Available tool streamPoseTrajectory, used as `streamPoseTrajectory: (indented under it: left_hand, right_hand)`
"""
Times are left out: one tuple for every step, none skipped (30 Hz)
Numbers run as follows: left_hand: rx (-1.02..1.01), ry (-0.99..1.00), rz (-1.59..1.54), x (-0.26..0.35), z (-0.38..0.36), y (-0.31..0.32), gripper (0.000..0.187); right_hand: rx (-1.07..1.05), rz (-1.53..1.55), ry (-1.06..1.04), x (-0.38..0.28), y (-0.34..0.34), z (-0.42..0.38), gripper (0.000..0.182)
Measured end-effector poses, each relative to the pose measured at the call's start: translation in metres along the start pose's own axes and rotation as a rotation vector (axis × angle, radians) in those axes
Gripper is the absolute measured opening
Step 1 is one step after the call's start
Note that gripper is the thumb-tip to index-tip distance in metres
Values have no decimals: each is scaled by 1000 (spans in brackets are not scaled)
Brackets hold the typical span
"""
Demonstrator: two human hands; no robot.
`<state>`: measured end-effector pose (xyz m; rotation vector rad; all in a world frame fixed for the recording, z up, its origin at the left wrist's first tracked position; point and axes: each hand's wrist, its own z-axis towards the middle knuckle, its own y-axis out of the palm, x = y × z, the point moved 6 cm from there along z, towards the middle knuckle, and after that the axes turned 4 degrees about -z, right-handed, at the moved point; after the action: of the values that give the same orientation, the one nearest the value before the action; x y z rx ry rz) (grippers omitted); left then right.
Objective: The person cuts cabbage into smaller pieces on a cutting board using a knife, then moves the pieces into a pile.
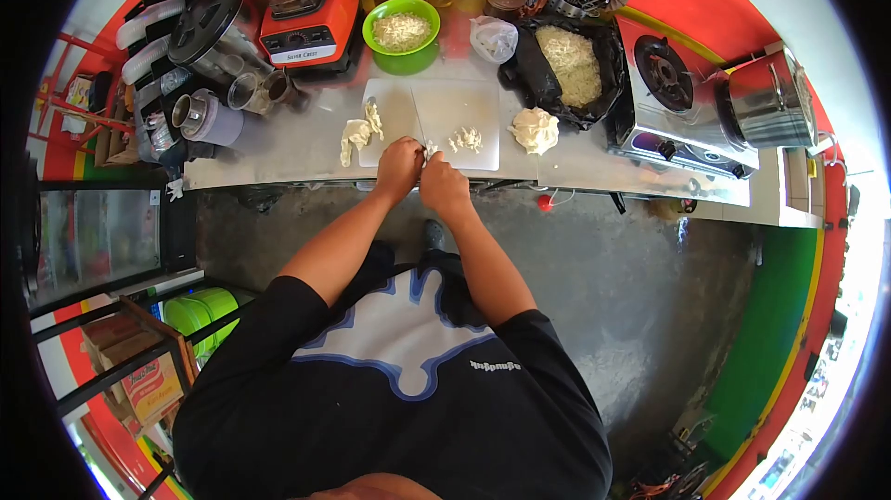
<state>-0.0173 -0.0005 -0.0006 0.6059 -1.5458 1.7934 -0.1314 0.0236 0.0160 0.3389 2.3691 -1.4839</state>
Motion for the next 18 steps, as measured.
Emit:
streamPoseTrajectory:
  left_hand:
    - [-7, -14, 10, 1, 0, 0, 9]
    - [-13, -28, 19, 2, 0, 0, 9]
    - [-10, -32, 17, 1, 0, 2, 9]
    - [-3, -33, 28, -1, -1, 2, 8]
    - [5, -35, 40, -2, -1, 3, 8]
    - [6, -38, 43, -3, -1, 3, 8]
    - [7, -40, 37, -4, -1, 3, 7]
    - [8, -41, 32, -5, -1, 3, 7]
    - [6, -43, 33, -5, -1, 2, 7]
    - [0, -50, 49, -5, -1, 2, 7]
    - [-6, -55, 64, -4, 0, 2, 7]
    - [-7, -54, 63, -5, 1, 4, 7]
    - [6, -52, 46, -6, 0, 4, 7]
    - [19, -50, 30, -7, 0, 5, 8]
    - [19, -46, 29, -5, 2, 3, 8]
    - [6, -59, 32, -4, 2, 1, 9]
    - [-9, -73, 35, -2, 1, 0, 10]
    - [-9, -69, 35, -2, 0, 0, 10]
  right_hand:
    - [-3, -2, 0, -1, 0, -3, 25]
    - [-16, -11, 14, -1, -1, -6, 25]
    - [-29, -19, 28, -1, 0, -8, 26]
    - [-32, -22, 25, -1, 3, -9, 26]
    - [-31, -9, 35, 1, 6, -9, 26]
    - [-30, 5, 46, 0, 7, -9, 26]
    - [-34, 6, 44, -1, 9, -10, 26]
    - [-30, 0, 46, -2, 10, -10, 25]
    - [-25, -7, 48, -2, 11, -11, 24]
    - [-26, -6, 49, -3, 13, -10, 24]
    - [-29, -13, 64, -3, 15, -8, 23]
    - [-31, -20, 80, -2, 16, -5, 23]
    - [-29, -20, 82, -2, 16, -3, 23]
    - [-15, -36, 64, -2, 15, 0, 22]
    - [0, -51, 46, -3, 13, 4, 22]
    - [3, -50, 49, -1, 11, 7, 22]
    - [2, -65, 29, 0, 8, 10, 23]
    - [3, -80, 6, 1, 6, 12, 24]
